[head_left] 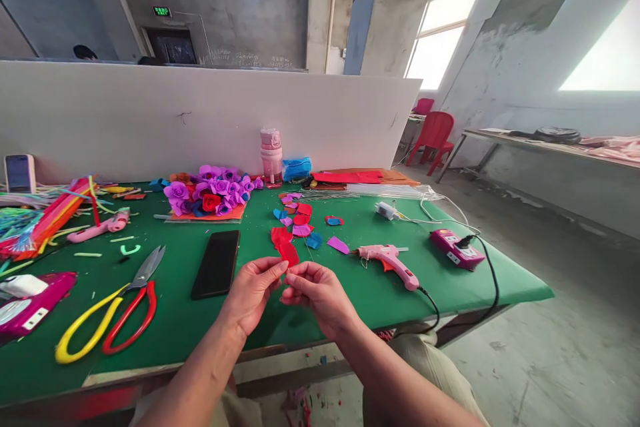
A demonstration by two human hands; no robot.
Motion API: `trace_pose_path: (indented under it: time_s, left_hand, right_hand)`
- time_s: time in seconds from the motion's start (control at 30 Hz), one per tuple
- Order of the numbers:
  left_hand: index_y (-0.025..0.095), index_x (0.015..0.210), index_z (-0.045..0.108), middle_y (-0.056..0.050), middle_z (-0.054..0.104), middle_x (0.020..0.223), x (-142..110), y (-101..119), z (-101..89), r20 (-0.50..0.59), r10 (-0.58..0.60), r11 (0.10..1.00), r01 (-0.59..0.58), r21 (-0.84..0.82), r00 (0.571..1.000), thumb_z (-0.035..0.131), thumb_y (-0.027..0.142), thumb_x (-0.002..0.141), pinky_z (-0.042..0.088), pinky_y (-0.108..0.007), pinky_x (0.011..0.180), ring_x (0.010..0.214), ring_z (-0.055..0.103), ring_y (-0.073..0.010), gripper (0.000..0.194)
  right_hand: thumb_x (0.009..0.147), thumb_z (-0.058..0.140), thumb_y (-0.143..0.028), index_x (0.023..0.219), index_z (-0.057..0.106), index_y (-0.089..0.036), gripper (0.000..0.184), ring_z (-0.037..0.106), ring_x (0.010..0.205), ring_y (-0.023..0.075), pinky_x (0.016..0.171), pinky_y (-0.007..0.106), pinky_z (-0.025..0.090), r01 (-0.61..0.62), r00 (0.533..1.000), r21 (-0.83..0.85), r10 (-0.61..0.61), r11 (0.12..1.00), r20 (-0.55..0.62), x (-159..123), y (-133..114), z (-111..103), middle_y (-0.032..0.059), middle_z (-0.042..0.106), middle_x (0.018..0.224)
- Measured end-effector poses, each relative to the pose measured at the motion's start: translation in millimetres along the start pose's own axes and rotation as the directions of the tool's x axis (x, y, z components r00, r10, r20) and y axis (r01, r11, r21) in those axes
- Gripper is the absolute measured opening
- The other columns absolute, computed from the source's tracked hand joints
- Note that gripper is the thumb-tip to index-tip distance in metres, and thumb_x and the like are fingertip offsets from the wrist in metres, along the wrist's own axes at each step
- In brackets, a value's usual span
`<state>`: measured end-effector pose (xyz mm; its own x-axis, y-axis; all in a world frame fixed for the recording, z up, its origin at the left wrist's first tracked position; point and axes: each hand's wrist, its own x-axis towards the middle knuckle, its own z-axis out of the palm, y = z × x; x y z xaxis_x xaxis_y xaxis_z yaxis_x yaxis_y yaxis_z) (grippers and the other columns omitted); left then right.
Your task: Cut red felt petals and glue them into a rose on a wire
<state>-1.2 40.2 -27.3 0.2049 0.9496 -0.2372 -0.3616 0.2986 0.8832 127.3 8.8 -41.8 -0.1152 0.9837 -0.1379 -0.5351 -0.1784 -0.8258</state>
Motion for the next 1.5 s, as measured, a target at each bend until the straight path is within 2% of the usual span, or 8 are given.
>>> trace_pose_path:
  time_s: [0.27,0.4,0.53,0.77,0.93,1.17,1.37,1.5]
  left_hand:
    - [0.013,0.067,0.067,0.001,0.064,0.06,-0.6,-3.4,4.0,-0.009,-0.002,0.998,0.002,-0.057,1.0,0.082,0.024,0.051,0.041,-0.021,0.055,0.056,0.054,-0.0087,0.025]
    - [0.013,0.067,0.068,0.0,0.064,0.061,-1.6,-5.5,6.6,0.004,0.035,0.999,-0.035,0.006,0.999,0.081,0.027,0.054,0.041,-0.021,0.056,0.056,0.053,-0.0089,0.023]
    - [0.012,0.066,0.069,-0.001,0.065,0.061,-2.2,-7.3,8.4,-0.02,0.069,0.997,-0.068,0.03,0.997,0.081,0.027,0.053,0.041,-0.022,0.059,0.058,0.054,-0.0095,0.023]
    - [0.013,0.065,0.069,0.0,0.065,0.061,-1.1,-10.4,8.2,-0.066,0.075,0.997,-0.073,0.031,0.995,0.082,0.027,0.051,0.042,-0.023,0.059,0.057,0.054,-0.0095,0.024]
    - [0.013,0.067,0.071,-0.003,0.067,0.065,0.6,-11.7,5.6,-0.046,0.101,0.992,-0.097,0.084,0.994,0.082,0.029,0.053,0.042,-0.023,0.061,0.061,0.055,-0.0109,0.024]
    - [0.013,0.07,0.072,-0.003,0.066,0.065,-0.3,-6.3,2.8,0.119,0.029,0.999,-0.034,0.039,0.992,0.078,0.034,0.06,0.044,-0.024,0.06,0.062,0.056,-0.012,0.024]
    - [0.012,0.069,0.07,-0.004,0.069,0.067,-0.5,-6.9,3.8,0.07,-0.021,1.0,0.022,-0.012,0.997,0.082,0.026,0.054,0.046,-0.024,0.061,0.06,0.058,-0.0114,0.024]
    - [0.012,0.067,0.069,-0.002,0.067,0.063,0.2,-9.2,5.5,0.036,-0.013,0.998,0.015,-0.063,0.999,0.083,0.024,0.052,0.046,-0.023,0.056,0.056,0.057,-0.0102,0.024]
  right_hand:
    - [0.058,0.08,-0.036,0.074,0.061,-0.012,0.035,0.061,0.051,0.0102,0.059,0.026,0.054,-0.019,0.999,0.013,0.018,1.0,0.028,0.6,1.4,-1.8,-0.0006,0.063,0.061]
    - [0.06,0.079,-0.032,0.075,0.06,-0.013,0.031,0.061,0.05,0.009,0.057,0.023,0.053,0.008,0.999,0.012,-0.007,1.0,-0.034,0.4,-3.4,0.9,0.0001,0.065,0.068]
    - [0.058,0.079,-0.028,0.069,0.059,-0.013,0.027,0.061,0.048,0.0091,0.055,0.022,0.052,0.008,0.995,-0.019,-0.009,1.0,-0.095,0.5,-6.9,3.8,-0.0011,0.062,0.061]
    - [0.058,0.078,-0.036,0.066,0.056,-0.014,0.032,0.061,0.047,0.0108,0.052,0.023,0.052,0.006,0.994,-0.074,-0.014,0.997,-0.113,0.9,-5.6,4.3,0.0002,0.063,0.059]
    - [0.059,0.076,-0.039,0.063,0.056,-0.015,0.031,0.061,0.045,0.0119,0.05,0.023,0.051,0.049,0.99,-0.107,-0.062,0.993,-0.125,2.1,-4.5,3.1,0.0011,0.065,0.058]
    - [0.059,0.075,-0.04,0.061,0.057,-0.016,0.03,0.06,0.043,0.0119,0.049,0.024,0.05,0.089,0.985,-0.125,-0.106,0.988,-0.138,2.5,-6.1,2.8,0.0003,0.065,0.057]
    - [0.058,0.075,-0.04,0.06,0.056,-0.016,0.031,0.058,0.041,0.0109,0.047,0.024,0.048,0.061,0.988,-0.102,-0.075,0.993,-0.132,2.2,-3.4,4.5,0.0001,0.064,0.056]
    - [0.063,0.072,-0.042,0.063,0.058,-0.017,0.028,0.059,0.043,0.0125,0.049,0.026,0.05,0.119,0.985,-0.158,-0.136,0.98,-0.104,3.3,2.4,2.1,0.0004,0.065,0.058]
